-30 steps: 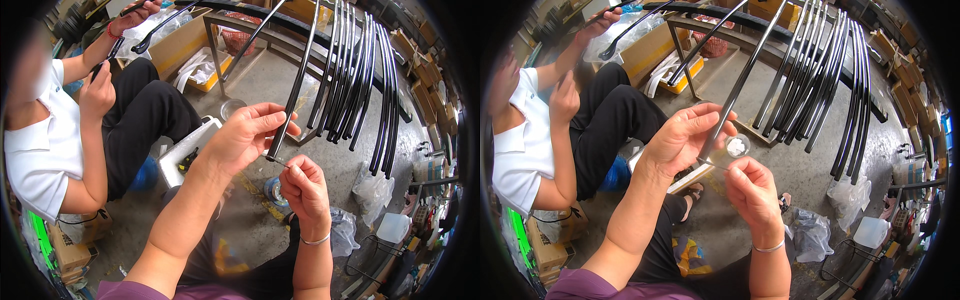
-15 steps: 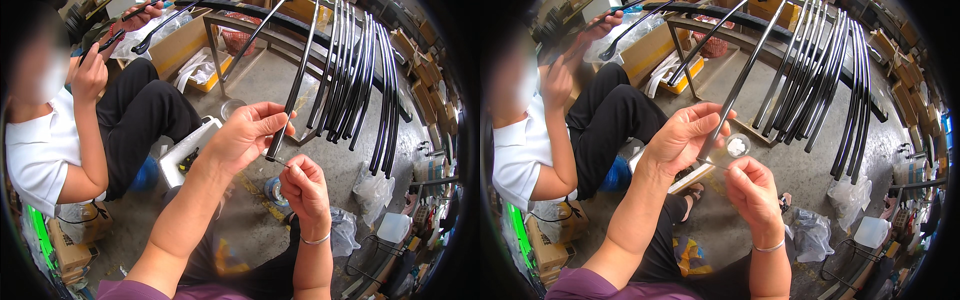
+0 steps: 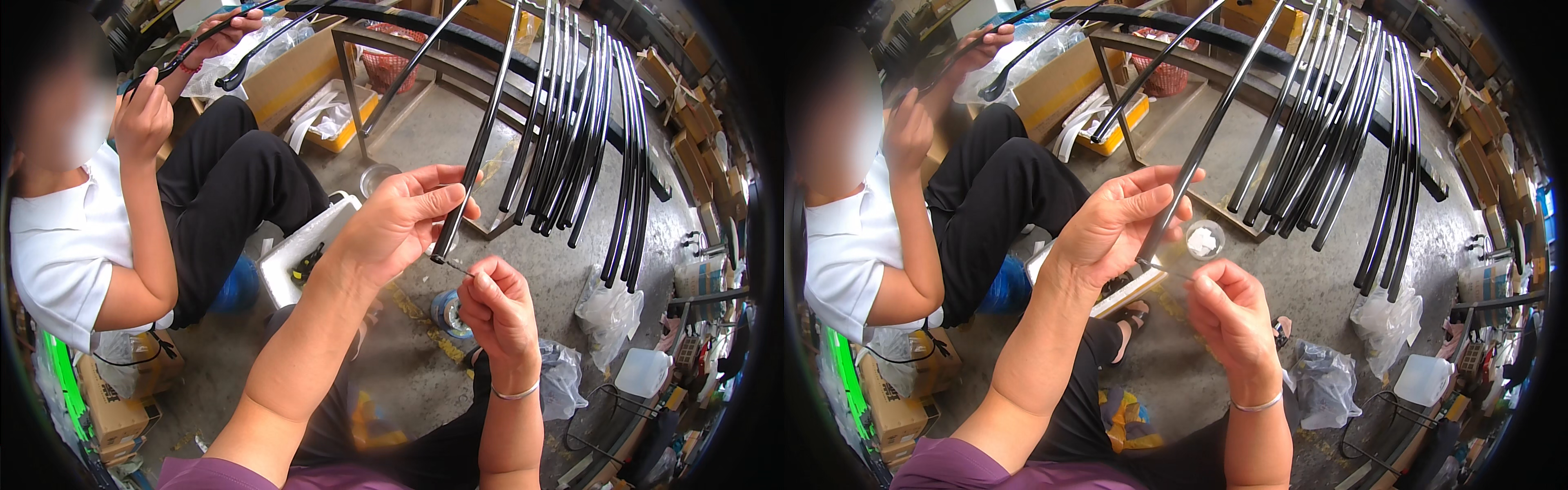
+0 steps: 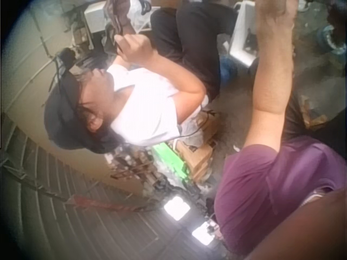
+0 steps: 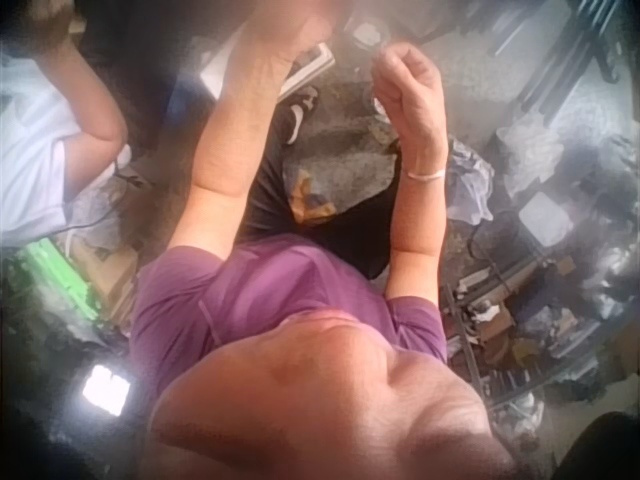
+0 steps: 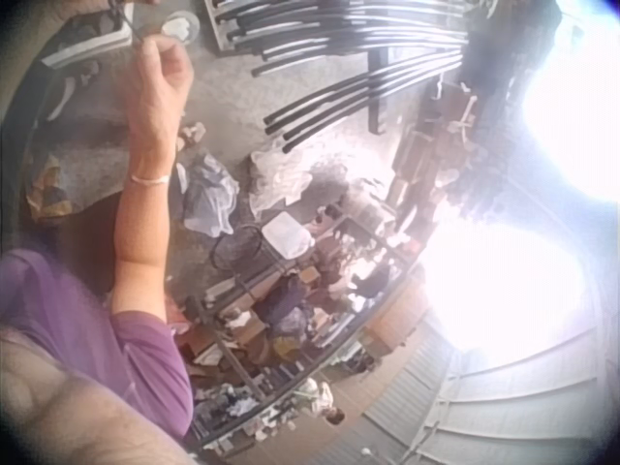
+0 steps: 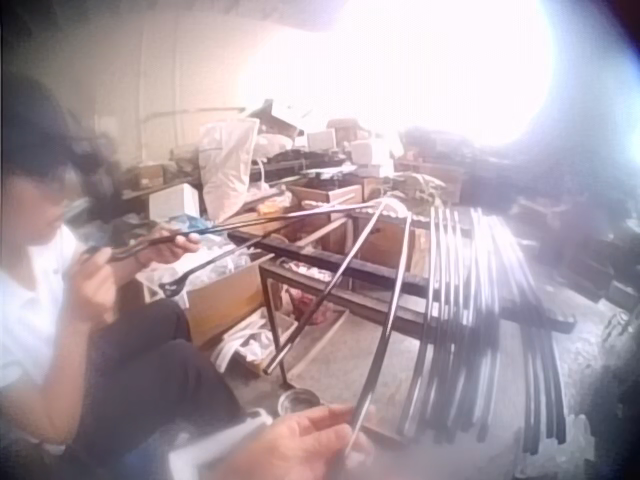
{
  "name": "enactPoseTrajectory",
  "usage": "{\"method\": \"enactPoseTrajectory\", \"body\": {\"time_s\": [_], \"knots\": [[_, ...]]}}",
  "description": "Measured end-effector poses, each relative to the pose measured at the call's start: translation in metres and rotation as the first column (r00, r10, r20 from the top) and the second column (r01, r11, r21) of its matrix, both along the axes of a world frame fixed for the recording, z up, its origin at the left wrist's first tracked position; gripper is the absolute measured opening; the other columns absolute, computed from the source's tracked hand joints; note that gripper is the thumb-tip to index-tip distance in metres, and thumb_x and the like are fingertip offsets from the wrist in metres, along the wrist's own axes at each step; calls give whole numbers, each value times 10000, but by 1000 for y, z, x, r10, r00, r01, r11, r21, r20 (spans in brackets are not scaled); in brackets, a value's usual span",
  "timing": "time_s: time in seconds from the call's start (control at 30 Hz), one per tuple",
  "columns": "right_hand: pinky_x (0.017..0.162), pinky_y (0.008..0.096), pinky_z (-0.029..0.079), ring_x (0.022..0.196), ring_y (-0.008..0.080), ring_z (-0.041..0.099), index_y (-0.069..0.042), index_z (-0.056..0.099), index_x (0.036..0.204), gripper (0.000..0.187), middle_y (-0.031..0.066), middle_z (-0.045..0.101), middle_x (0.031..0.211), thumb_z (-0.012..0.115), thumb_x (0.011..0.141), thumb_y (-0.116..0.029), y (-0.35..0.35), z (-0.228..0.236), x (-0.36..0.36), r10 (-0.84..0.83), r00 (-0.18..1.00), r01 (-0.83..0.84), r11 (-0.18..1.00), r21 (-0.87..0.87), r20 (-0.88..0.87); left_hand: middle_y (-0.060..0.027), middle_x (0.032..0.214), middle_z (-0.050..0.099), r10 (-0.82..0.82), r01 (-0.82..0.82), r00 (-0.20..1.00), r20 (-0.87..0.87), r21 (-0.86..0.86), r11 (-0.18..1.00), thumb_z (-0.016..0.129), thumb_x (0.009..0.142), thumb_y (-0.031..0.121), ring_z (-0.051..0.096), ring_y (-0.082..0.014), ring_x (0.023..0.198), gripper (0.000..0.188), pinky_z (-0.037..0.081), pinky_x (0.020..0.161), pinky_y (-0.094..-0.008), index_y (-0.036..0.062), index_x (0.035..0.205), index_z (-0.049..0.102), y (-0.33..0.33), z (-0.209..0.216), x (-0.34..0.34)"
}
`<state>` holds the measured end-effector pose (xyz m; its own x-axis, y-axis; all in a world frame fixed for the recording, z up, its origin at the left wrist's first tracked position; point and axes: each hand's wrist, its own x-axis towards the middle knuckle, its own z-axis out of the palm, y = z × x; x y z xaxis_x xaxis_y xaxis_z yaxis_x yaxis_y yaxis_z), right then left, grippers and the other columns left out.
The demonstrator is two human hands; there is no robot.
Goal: The person sits on the floor and repeatedly picks up long black tubes from a metal rack. They use a small brush to apply a substance from a container onto the end of each tube, then place the tube back on the rack. Another person sits nearby handling similar tubes.
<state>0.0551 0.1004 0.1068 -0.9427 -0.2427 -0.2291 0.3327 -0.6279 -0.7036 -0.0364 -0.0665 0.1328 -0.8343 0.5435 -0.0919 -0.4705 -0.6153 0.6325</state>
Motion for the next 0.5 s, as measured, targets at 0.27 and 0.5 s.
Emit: {"method": "enactPoseTrajectory", "body": {"time_s": [0.27,0.5], "knots": [[440,195,227,489,39,302,-25,559,873,133,-51,404,601,590,909,-150,14,-7,5,-31,999,30,999,38,15,-92,958,624,5,-6,999,-34,-32,999,643,854,100,591,-129,829,412,489,710,-255,-53,1218,524,-3,8,0],[402,183,207,498,42,289,-31,549,879,126,-35,411,622,555,928,-146,21,-6,7,-38,998,35,998,-45,-51,-118,849,596,29,-39,980,-198,-47,998,636,856,124,548,-194,731,441,467,647,-244,-73,1229,504,-28,46,-4]]}}
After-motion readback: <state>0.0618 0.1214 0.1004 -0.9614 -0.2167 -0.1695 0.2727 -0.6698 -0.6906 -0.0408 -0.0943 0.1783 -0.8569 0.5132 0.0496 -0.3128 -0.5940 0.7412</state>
